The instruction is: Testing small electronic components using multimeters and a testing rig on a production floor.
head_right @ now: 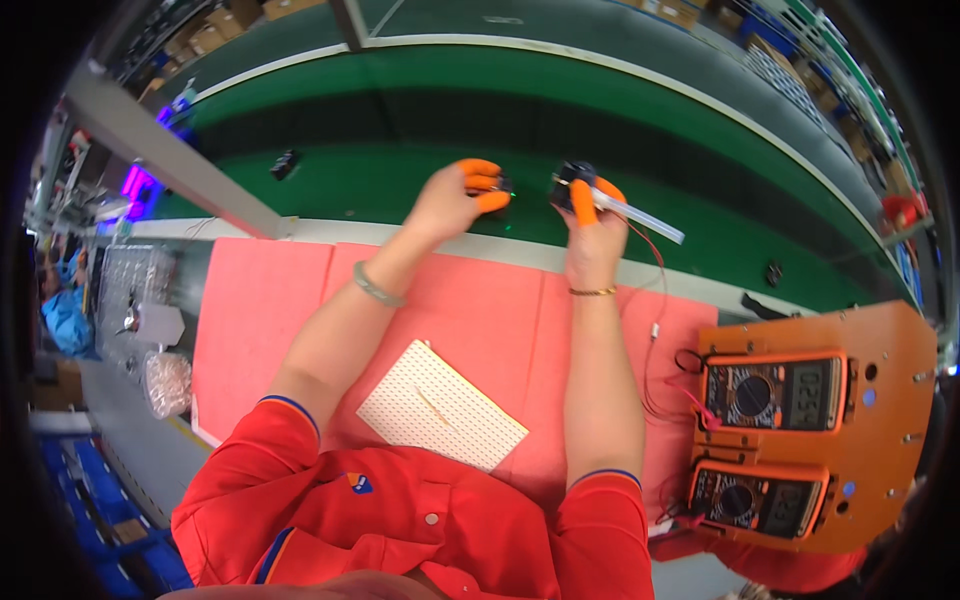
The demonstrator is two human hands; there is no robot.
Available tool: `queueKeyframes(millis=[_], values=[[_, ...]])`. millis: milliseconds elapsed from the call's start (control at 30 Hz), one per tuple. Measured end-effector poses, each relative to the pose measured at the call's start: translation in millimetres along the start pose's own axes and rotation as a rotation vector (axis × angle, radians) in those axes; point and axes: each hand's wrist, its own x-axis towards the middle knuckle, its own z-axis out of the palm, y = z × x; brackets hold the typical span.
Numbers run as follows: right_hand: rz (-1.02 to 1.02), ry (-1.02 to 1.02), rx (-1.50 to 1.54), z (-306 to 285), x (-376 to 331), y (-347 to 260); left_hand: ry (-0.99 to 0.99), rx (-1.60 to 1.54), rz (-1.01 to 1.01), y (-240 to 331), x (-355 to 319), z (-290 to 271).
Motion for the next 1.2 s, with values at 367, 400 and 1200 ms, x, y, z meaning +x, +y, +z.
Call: queueKeyframes(millis=[367, 400, 1200], values=[[-0.039, -0.002, -0.095, -6, 0, -4, 0.652, 1.669, -0.029, -9, 29, -136], [-0.043, 0.017, -0.294, -9, 3, 2, 0.470, 1.721, -0.175, -9, 26, -161], [0.089, -0.108, -0.218, 6, -14, -11, -0.210, -0.605, -0.058, 0, -12, 16]])
